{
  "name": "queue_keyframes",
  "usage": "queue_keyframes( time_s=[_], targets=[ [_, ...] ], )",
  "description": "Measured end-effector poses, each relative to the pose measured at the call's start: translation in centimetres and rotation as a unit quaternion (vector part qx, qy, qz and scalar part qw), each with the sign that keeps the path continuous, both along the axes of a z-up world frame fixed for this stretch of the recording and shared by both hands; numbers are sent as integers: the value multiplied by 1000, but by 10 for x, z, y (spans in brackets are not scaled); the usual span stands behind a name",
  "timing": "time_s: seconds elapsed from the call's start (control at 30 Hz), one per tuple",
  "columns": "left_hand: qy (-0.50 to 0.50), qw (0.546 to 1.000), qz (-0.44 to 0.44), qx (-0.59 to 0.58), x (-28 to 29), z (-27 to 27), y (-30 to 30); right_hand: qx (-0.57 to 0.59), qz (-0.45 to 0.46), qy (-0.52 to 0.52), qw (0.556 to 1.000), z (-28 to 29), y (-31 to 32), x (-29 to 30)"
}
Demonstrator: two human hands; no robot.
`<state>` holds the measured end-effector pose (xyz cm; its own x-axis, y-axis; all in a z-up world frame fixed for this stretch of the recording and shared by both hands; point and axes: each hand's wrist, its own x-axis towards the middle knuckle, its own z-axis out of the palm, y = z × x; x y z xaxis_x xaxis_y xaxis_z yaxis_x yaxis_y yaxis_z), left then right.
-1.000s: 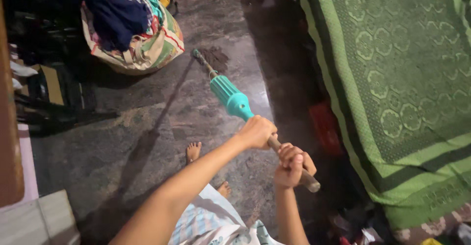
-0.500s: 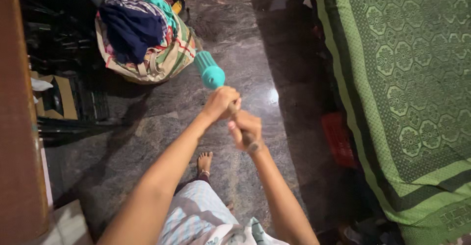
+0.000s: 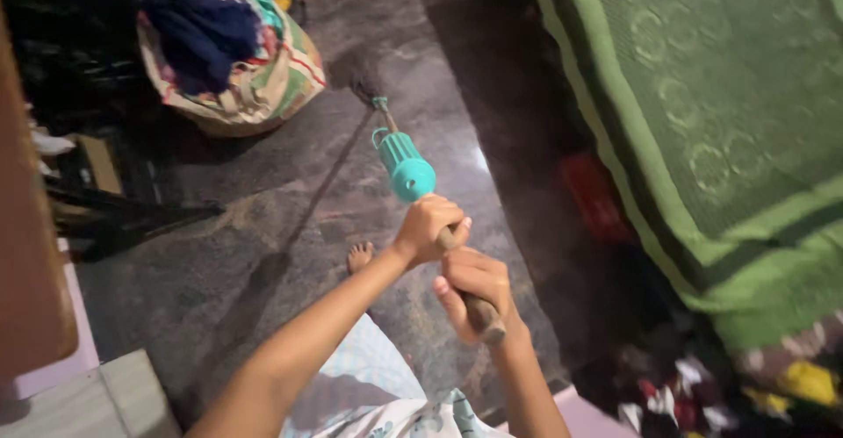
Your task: The person mops the tiled floor using a turquoise mop with a wooden handle. They move the mop back and forth across the floor, cleaning around furniture and a laundry bag.
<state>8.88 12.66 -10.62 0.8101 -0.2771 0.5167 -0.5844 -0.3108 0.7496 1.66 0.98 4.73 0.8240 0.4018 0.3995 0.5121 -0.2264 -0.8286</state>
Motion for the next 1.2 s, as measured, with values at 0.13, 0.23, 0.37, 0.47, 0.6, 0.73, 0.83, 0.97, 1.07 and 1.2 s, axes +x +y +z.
queue_keyframes(
  time_s=[0.13, 0.23, 0.37, 0.47, 0.6, 0.73, 0.83, 0.97, 1.07, 1.2],
  targets=[
    [0, 998, -60, -13, -96, 40, -57, 25, -68, 23, 997, 41, -44, -104],
    [15, 992, -122, -11, -168, 72, -91, 35, -110, 57, 992, 77, -74, -179],
    [65, 970, -234, -19, -243, 109, -114, 7, -141, 65, 988, 116, -91, -258],
    [64, 957, -282, -32, -272, 124, -122, 61, -125, 24, 990, 121, -96, -280],
    [27, 955, -294, -42, -279, 120, -130, 113, -144, -27, 983, 108, -90, -289],
    [4, 951, -305, -43, -264, 105, -129, 148, -177, -54, 971, 96, -81, -281],
    [-2, 955, -295, -44, -250, 98, -128, 169, -171, -88, 967, 90, -77, -262],
    [-16, 958, -281, -50, -219, 87, -128, 174, -200, -115, 957, 82, -68, -229],
    [-17, 960, -274, -57, -184, 74, -126, 115, -209, -101, 966, 73, -63, -200],
    [-6, 963, -265, -54, -125, 47, -126, 50, -203, -96, 973, 45, -61, -144]
  ],
)
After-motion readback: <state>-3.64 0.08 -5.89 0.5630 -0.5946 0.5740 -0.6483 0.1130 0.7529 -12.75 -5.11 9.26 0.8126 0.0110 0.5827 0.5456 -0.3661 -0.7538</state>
